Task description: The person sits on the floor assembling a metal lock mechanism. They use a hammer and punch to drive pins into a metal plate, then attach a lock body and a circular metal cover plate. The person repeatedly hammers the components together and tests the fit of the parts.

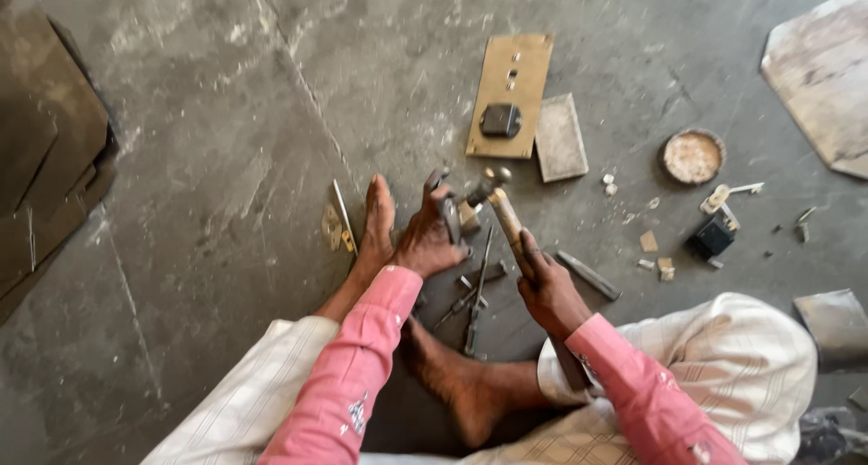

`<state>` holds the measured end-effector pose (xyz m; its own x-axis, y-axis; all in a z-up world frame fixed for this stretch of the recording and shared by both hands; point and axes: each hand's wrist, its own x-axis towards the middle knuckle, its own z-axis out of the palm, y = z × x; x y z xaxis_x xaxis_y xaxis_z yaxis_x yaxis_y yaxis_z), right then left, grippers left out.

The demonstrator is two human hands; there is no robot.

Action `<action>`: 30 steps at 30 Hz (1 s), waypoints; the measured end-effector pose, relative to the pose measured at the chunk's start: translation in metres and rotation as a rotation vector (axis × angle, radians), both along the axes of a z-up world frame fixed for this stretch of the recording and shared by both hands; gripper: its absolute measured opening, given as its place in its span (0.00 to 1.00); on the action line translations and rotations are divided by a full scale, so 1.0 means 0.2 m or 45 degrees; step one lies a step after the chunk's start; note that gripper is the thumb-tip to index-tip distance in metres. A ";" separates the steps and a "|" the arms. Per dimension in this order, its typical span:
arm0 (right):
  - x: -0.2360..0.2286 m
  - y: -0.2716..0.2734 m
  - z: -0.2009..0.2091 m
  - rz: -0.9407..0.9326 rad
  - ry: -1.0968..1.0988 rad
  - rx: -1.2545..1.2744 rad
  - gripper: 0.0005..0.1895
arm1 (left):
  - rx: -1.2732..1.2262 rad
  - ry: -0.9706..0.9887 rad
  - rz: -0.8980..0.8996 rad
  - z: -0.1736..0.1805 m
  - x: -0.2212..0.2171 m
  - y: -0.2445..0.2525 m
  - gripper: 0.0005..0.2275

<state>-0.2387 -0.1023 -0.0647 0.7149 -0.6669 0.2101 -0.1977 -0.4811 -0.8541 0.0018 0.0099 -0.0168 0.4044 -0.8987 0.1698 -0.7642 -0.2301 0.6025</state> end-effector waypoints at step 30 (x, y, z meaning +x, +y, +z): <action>0.00 -0.14 0.04 -0.125 -0.066 1.304 0.41 | -0.123 -0.003 -0.099 0.00 0.08 -0.01 0.46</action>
<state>-0.2385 -0.1296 -0.0576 0.6542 -0.5985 -0.4624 -0.1478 0.4985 -0.8542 0.0170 0.0086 -0.0163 0.3340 -0.9065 0.2582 -0.7787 -0.1111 0.6175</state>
